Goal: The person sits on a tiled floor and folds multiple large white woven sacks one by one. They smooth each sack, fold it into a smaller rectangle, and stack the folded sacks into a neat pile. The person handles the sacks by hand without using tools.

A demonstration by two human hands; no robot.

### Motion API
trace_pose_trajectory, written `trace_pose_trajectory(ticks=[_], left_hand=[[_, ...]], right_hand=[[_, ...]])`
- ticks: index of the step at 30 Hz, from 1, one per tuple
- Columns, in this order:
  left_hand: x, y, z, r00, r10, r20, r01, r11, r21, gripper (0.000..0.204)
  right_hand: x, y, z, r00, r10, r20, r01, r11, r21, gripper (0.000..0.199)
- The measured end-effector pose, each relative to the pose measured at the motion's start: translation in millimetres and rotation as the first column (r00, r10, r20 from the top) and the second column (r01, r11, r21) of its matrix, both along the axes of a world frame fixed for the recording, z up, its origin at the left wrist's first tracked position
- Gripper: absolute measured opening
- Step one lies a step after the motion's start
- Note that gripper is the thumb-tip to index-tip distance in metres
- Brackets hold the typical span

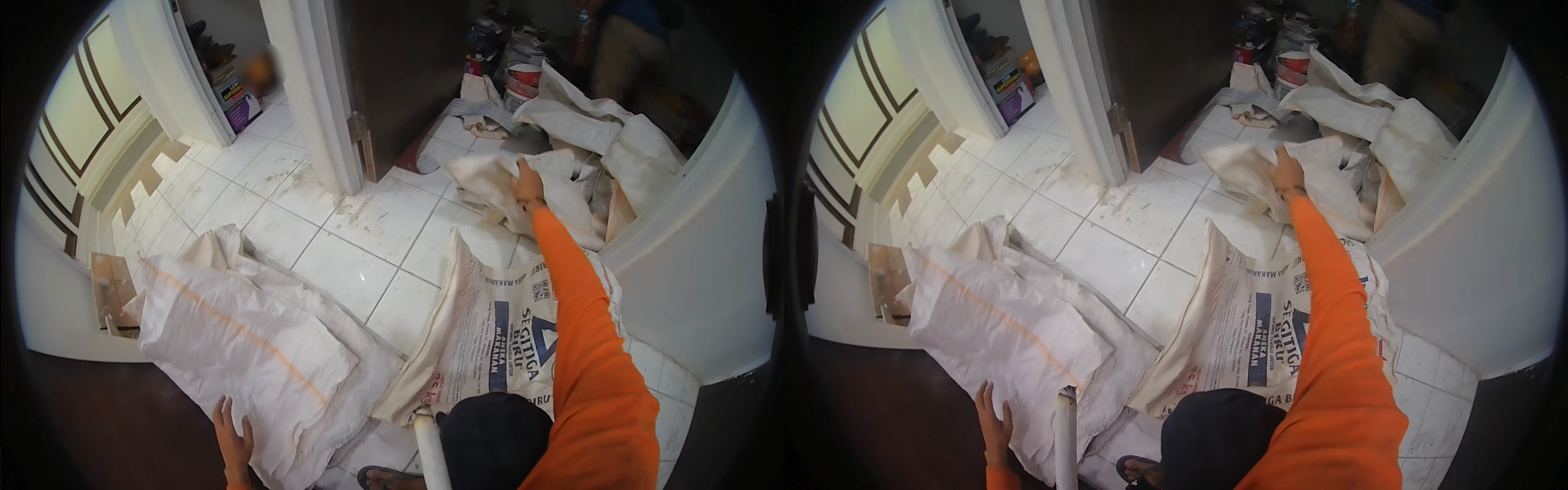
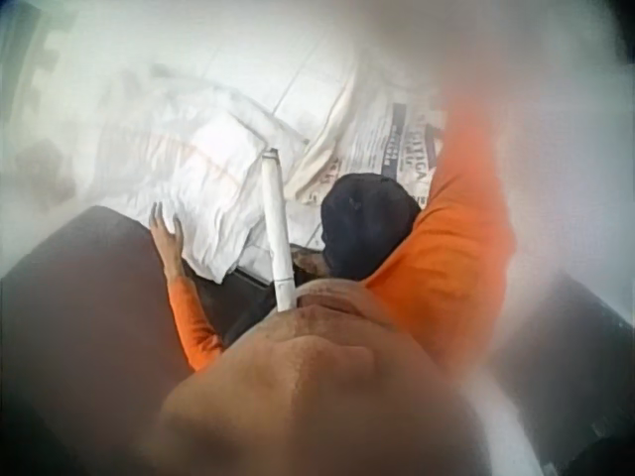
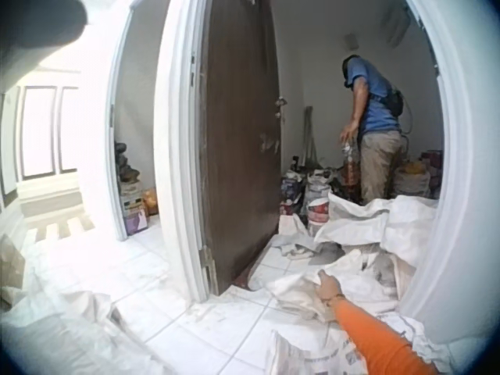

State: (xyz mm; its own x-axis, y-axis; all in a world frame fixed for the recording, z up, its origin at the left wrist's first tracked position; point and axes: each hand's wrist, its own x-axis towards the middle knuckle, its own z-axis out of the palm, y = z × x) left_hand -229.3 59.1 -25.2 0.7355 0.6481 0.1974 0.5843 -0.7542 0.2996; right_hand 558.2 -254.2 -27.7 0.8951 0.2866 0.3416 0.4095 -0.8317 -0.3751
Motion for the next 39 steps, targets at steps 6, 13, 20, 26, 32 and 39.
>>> trace_pose_trajectory(ticks=[6,13,20,26,32,39], left_hand=[[60.9,-0.8,45.4,0.957,-0.005,0.289,0.010,1.000,-0.015,0.026],[225.7,38.3,142.1,0.848,0.032,0.530,0.051,0.988,-0.143,0.129],[124.7,162.0,276.4,0.323,-0.035,0.946,-0.555,0.803,0.219,0.040],[-60.6,100.3,298.7,0.872,0.396,0.288,-0.402,0.915,-0.042,0.030],[-71.2,28.6,158.6,0.890,0.329,0.314,-0.426,0.847,0.319,0.062],[-44.5,-12.0,96.9,0.965,0.225,-0.132,-0.177,0.938,0.299,0.055]], right_hand=[[-109.5,138.7,160.8,0.735,0.636,0.236,-0.668,0.620,0.412,0.031],[-295.0,306.5,279.0,0.207,0.907,0.367,-0.829,-0.036,0.558,0.033],[-405.2,370.5,358.2,0.150,0.230,0.962,-0.921,-0.322,0.221,0.010],[-500.2,369.3,296.4,-0.198,-0.047,0.979,-0.852,-0.486,-0.195,0.039],[-461.9,390.9,127.2,-0.415,0.612,0.674,-0.891,-0.422,-0.165,0.035],[-423.1,331.8,27.1,-0.393,0.786,0.477,-0.905,-0.237,-0.355,0.038]])
